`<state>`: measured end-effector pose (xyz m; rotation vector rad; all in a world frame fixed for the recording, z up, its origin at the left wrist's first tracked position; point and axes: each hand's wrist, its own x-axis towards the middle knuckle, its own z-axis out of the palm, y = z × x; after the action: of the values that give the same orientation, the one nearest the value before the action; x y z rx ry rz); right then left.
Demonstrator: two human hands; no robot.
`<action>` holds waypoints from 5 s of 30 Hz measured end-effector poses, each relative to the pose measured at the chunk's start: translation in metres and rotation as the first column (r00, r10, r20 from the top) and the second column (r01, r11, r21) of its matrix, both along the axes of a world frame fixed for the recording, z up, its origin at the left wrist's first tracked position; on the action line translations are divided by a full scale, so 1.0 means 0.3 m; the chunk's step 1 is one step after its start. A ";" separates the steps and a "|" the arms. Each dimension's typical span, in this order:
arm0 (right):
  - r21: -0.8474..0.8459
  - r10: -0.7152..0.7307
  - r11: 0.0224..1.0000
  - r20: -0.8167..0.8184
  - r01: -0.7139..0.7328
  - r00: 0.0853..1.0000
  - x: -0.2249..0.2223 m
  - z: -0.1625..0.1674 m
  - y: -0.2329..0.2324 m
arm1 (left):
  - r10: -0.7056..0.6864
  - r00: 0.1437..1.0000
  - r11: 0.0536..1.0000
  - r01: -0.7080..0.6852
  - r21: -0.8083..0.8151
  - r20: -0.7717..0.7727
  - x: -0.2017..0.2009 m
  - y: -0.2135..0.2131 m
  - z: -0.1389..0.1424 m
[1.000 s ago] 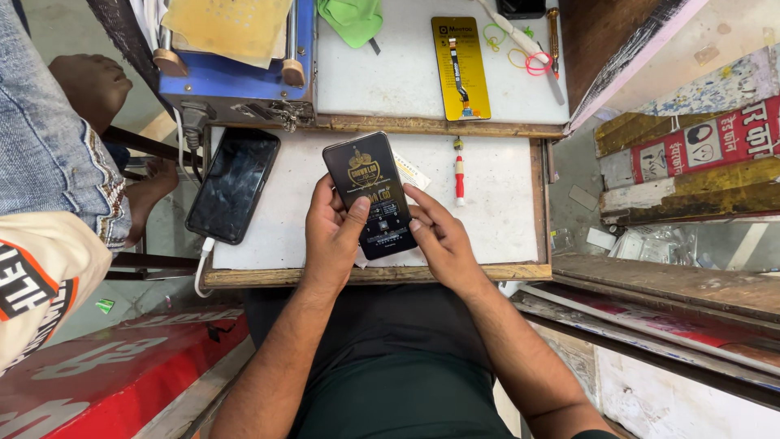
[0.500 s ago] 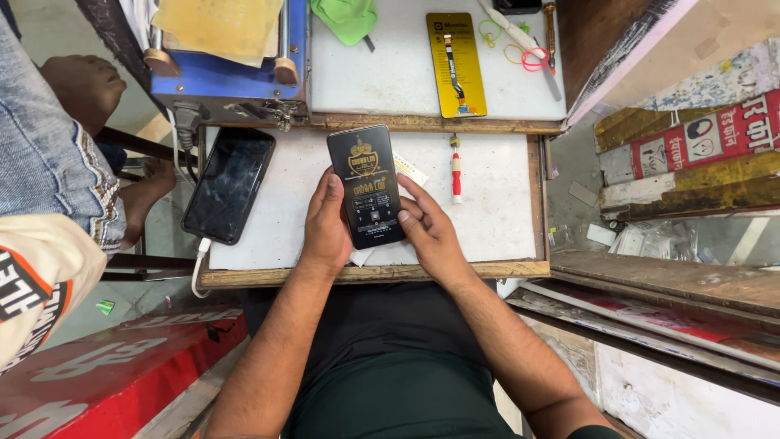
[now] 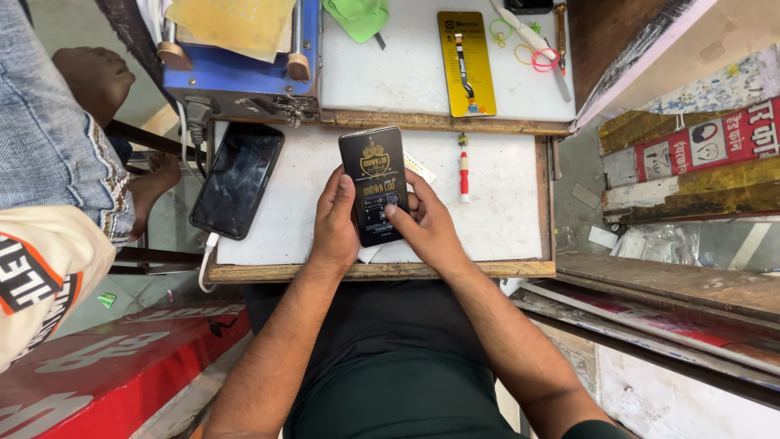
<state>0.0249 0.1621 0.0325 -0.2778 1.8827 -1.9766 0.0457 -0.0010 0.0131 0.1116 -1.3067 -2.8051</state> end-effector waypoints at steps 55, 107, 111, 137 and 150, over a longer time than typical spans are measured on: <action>-0.116 0.209 0.968 -0.109 -0.221 0.972 0.005 -0.052 0.077 | 0.063 0.998 0.989 -0.065 0.129 0.019 -0.024 0.001 -0.009; 0.842 0.496 0.532 -0.390 0.083 0.775 0.022 0.237 0.092 | -0.011 0.842 -0.279 0.515 -0.810 0.539 0.044 -0.168 0.224; 0.824 0.584 0.566 -0.386 -0.017 0.714 -0.045 0.250 0.061 | -0.009 0.893 -0.273 0.431 -0.860 0.450 0.025 -0.179 0.235; 0.931 0.731 0.359 -0.237 -0.067 0.640 -0.115 0.219 0.130 | 0.138 0.821 -0.165 0.571 -0.804 0.554 0.001 -0.334 0.247; 0.856 0.657 0.448 -0.511 0.258 0.554 -0.178 0.134 0.331 | 0.157 0.837 -0.130 0.544 -0.829 0.525 0.012 -0.318 0.233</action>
<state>-0.0286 0.2612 0.0727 -1.2156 2.9095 -0.3054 0.0494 -0.0964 0.0829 0.5627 -3.3936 -0.8770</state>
